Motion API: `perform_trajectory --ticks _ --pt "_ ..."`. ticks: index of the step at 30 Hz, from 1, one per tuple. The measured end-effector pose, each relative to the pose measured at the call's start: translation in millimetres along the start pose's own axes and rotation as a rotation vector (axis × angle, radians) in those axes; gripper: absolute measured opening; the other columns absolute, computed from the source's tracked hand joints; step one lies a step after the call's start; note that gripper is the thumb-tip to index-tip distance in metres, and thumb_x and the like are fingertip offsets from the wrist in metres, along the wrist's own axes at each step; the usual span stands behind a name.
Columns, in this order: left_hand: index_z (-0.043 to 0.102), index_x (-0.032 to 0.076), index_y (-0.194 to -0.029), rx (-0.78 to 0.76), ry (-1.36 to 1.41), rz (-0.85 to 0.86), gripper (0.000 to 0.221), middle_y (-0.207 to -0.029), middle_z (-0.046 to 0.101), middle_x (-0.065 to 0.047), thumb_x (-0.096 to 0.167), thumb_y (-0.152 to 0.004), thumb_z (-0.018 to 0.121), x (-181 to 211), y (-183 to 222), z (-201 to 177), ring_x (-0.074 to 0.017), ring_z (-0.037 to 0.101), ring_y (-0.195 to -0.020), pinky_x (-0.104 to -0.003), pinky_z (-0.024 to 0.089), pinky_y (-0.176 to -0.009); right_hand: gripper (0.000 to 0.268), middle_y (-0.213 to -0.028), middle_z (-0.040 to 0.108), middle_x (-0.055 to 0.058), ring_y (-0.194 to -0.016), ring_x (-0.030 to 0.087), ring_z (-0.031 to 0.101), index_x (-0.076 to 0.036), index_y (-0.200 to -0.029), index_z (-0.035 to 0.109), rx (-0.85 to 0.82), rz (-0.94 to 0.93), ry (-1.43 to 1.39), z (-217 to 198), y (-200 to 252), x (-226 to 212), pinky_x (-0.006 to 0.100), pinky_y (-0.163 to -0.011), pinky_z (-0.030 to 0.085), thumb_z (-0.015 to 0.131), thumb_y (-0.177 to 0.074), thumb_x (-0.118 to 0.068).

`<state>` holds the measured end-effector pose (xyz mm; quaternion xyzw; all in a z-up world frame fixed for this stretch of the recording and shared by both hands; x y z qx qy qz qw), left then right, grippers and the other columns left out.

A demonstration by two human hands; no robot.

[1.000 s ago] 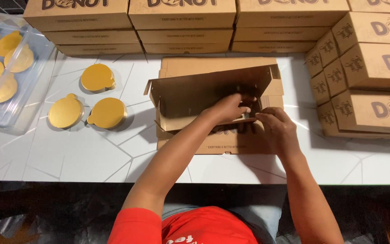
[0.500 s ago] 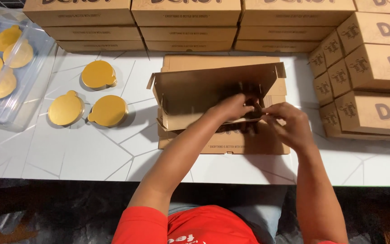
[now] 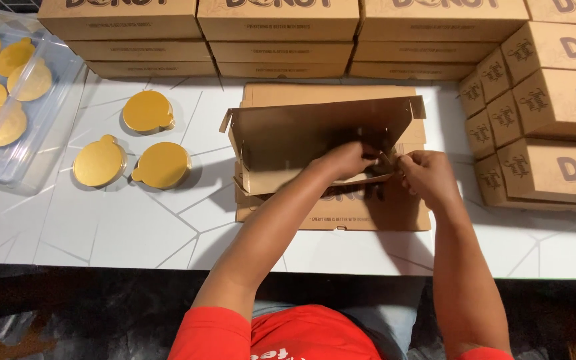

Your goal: Assembling a cardboard donut box by folding along creases and tucking in flaps.

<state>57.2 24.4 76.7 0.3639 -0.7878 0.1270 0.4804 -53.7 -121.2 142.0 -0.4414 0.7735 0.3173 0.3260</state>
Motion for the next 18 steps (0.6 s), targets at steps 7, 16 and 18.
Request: perform_trajectory --ticks 7,16,18 --pt "0.075 -0.006 -0.087 0.028 -0.055 -0.01 0.048 -0.079 0.07 -0.023 0.041 -0.093 0.063 0.5 1.9 1.9 -0.0393 0.07 -0.076 -0.046 0.054 -0.072 0.024 -0.058 0.051 0.009 -0.049 0.015 0.047 0.004 -0.088 0.072 -0.03 0.027 -0.194 21.3 -33.7 49.8 0.026 -0.045 0.04 0.059 -0.096 -0.015" --pt "0.071 -0.005 -0.077 0.059 -0.105 -0.02 0.05 -0.073 0.066 -0.021 0.041 -0.092 0.062 9.6 7.1 1.1 -0.0347 0.069 -0.068 -0.043 0.053 -0.065 0.018 -0.057 0.047 0.002 -0.046 0.007 0.043 -0.001 -0.081 0.07 0.052 0.094 -0.379 22.3 -16.2 37.2 0.02 -0.043 0.04 0.061 -0.093 -0.011" --pt "0.071 -0.005 -0.075 0.087 -0.101 -0.016 0.049 -0.069 0.066 -0.019 0.04 -0.092 0.062 -1.7 -1.5 8.0 -0.0348 0.069 -0.065 -0.043 0.053 -0.064 0.017 -0.058 0.047 0.001 -0.047 0.007 0.045 -0.001 -0.084 0.071 0.063 0.087 -0.363 23.9 -20.7 41.8 0.021 -0.045 0.042 0.061 -0.093 -0.011"
Point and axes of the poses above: each hand's wrist, its own y-axis away from the middle knuckle, its own z-axis out of the palm, x = y × z, the point moved 3 cm from there along -y, towards the middle knuckle
